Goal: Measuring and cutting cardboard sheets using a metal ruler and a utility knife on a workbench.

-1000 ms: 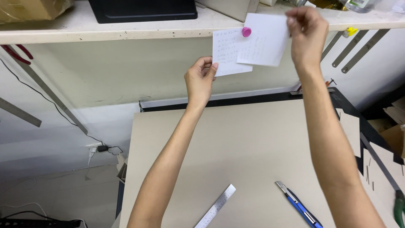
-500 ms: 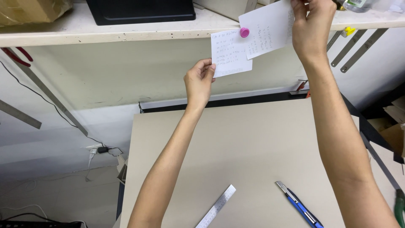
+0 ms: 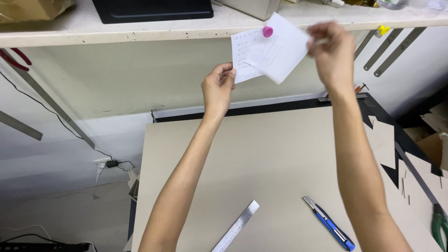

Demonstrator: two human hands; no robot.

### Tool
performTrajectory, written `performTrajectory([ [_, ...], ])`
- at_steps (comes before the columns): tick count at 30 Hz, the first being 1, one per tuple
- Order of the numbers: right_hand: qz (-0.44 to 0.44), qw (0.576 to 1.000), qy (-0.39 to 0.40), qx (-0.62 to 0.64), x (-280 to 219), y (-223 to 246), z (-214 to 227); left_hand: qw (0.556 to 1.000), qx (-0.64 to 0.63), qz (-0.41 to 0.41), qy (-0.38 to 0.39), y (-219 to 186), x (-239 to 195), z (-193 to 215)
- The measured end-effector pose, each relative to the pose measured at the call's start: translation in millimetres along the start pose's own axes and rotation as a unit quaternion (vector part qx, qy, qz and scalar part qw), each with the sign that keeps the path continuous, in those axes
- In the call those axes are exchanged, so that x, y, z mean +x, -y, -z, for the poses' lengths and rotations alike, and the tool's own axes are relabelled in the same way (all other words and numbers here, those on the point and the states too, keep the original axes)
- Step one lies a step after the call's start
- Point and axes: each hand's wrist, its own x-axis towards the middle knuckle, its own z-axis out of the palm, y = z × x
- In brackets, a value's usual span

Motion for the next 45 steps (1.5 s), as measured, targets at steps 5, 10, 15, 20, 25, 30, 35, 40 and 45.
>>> performTrajectory([
  [5, -0.183, 0.973, 0.089, 0.104, -28.3, -15.2, -26.5, 1.000, 0.003, 0.012, 0.011, -1.7, 0.2, -4.1],
  [10, -0.111, 0.986, 0.088, 0.083, -32.0, -32.5, -48.7, 0.999, 0.041, -0.013, 0.007, 0.3, 1.1, -4.6],
  [15, -0.079, 0.990, 0.109, 0.048, -30.2, -52.6, -50.7, 0.999, 0.030, -0.016, 0.015, 27.6, 12.1, 1.6],
  [20, -0.013, 0.981, 0.182, -0.072, -87.8, -86.1, -23.3, 0.991, 0.076, -0.040, 0.107, 66.8, -43.7, 46.4],
  [25, -0.185, 0.940, 0.283, -0.036, -244.6, -136.5, 10.8, 0.916, 0.355, -0.017, 0.186, 166.5, -237.1, 147.4],
  [30, -0.503, 0.710, 0.378, -0.315, -436.8, -165.2, 92.4, 0.834, 0.462, 0.201, 0.225, 160.5, -439.8, 168.5],
  [35, -0.549, 0.730, 0.252, -0.319, -530.4, -124.7, 138.6, 0.808, 0.483, 0.336, 0.036, 137.0, -501.4, 156.6],
  [40, -0.592, 0.739, 0.247, -0.206, -506.6, -95.1, 131.8, 0.804, 0.409, 0.432, 0.009, 120.0, -480.0, 153.6],
  [45, -0.581, 0.685, 0.230, -0.375, -579.3, -131.5, 145.0, 0.806, 0.419, 0.416, -0.047, 134.9, -467.7, 226.4],
])
